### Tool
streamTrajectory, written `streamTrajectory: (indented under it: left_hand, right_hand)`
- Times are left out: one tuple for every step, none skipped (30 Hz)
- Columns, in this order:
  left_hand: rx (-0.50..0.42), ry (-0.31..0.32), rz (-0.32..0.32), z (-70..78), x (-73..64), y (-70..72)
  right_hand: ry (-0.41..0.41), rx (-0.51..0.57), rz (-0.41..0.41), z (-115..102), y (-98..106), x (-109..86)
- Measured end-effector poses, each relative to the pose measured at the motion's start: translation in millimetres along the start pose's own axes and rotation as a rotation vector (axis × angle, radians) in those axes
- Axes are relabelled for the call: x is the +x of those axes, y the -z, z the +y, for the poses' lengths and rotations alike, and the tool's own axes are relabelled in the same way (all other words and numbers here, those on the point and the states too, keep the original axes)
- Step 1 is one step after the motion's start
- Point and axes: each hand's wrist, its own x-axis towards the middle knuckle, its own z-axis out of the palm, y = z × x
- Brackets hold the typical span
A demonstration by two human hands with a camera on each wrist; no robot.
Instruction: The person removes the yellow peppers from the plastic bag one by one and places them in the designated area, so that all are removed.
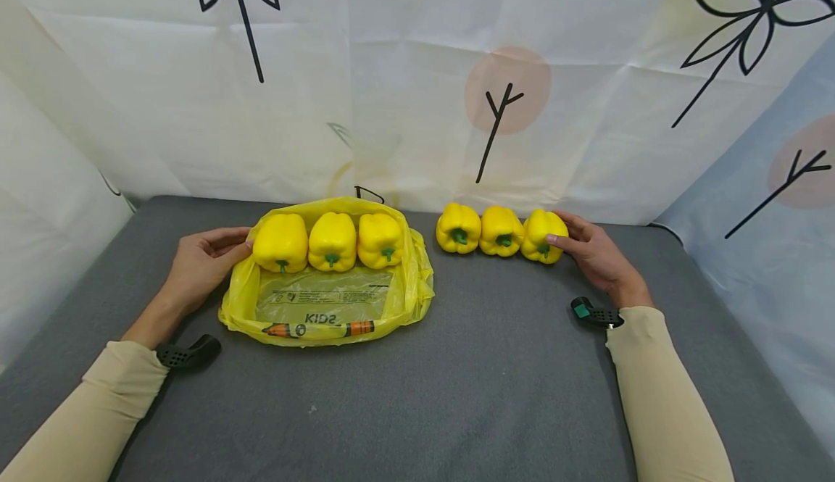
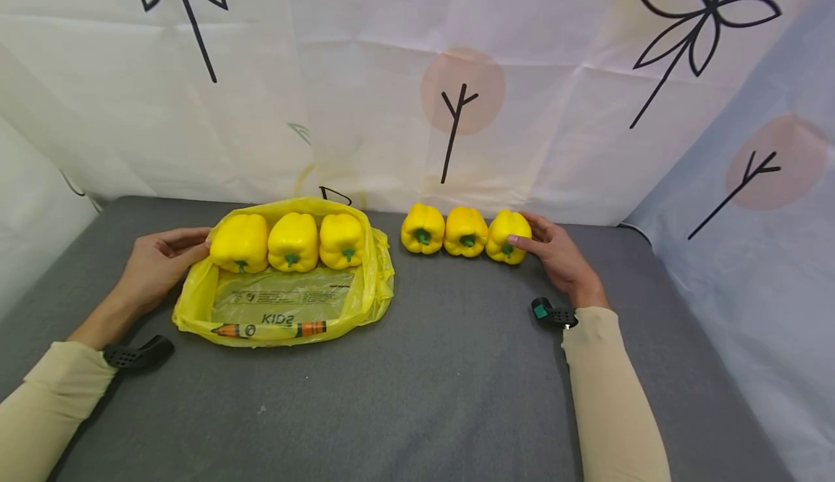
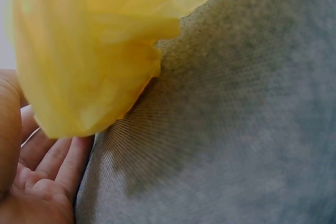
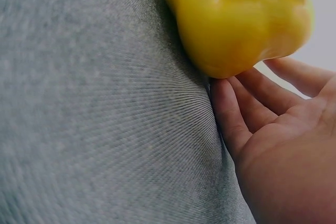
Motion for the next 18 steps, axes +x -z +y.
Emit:
streamTrajectory:
  left_hand:
    - [-0.001,-0.001,0.0,0.0,-0.1,-0.1]
    - [-0.002,-0.002,0.0,0.1,-0.2,-0.1]
    - [-0.003,-0.003,0.0,0.3,-0.3,-0.2]
    - [-0.005,-0.003,-0.001,0.4,-0.3,-0.3]
    - [-0.009,-0.003,0.0,0.6,-0.4,-0.4]
    - [-0.01,-0.004,0.0,0.8,-0.5,-0.5]
    - [-0.012,-0.006,0.001,1.0,-0.5,-0.7]
    - [-0.015,-0.006,0.001,1.2,-0.5,-0.8]
    - [-0.016,-0.006,0.002,1.3,-0.6,-0.8]
    - [-0.016,-0.006,0.003,1.4,-0.6,-0.9]
    - [-0.016,-0.006,0.004,1.5,-0.6,-0.9]
    - [-0.015,-0.005,0.004,1.5,-0.6,-0.9]
    - [-0.014,-0.003,0.005,1.5,-0.6,-0.9]
    - [-0.011,-0.002,0.005,1.5,-0.6,-0.8]
    - [-0.007,-0.001,0.005,1.5,-0.6,-0.8]
    - [-0.003,0.0,0.005,1.5,-0.5,-0.7]
    - [-0.001,0.001,0.005,1.5,-0.5,-0.7]
    - [0.002,0.002,0.006,1.5,-0.4,-0.6]
  right_hand:
    - [0.002,0.001,-0.002,0.3,0.1,0.1]
    - [0.003,0.002,-0.003,0.5,0.1,0.1]
    - [0.005,0.002,-0.005,0.9,0.2,0.2]
    - [0.006,0.002,-0.006,1.2,0.3,0.2]
    - [0.007,0.002,-0.007,1.4,0.3,0.3]
    - [0.008,0.001,-0.007,1.7,0.3,0.4]
    - [0.009,0.0,-0.006,1.8,0.4,0.5]
    - [0.009,-0.001,-0.005,1.9,0.3,0.5]
    - [0.009,-0.001,-0.004,2.1,0.3,0.7]
    - [0.008,0.0,-0.004,2.1,0.3,0.8]
    - [0.008,0.002,-0.003,2.1,0.3,1.0]
    - [0.008,0.003,-0.003,2.1,0.3,1.2]
    - [0.008,0.004,-0.002,2.1,0.3,1.4]
    - [0.01,0.006,-0.002,2.2,0.2,1.6]
    - [0.011,0.008,-0.002,2.3,0.2,1.9]
    - [0.013,0.009,-0.002,2.4,0.1,2.1]
    - [0.016,0.01,-0.002,2.5,0.0,2.3]
    - [0.017,0.01,-0.001,2.7,0.0,2.4]
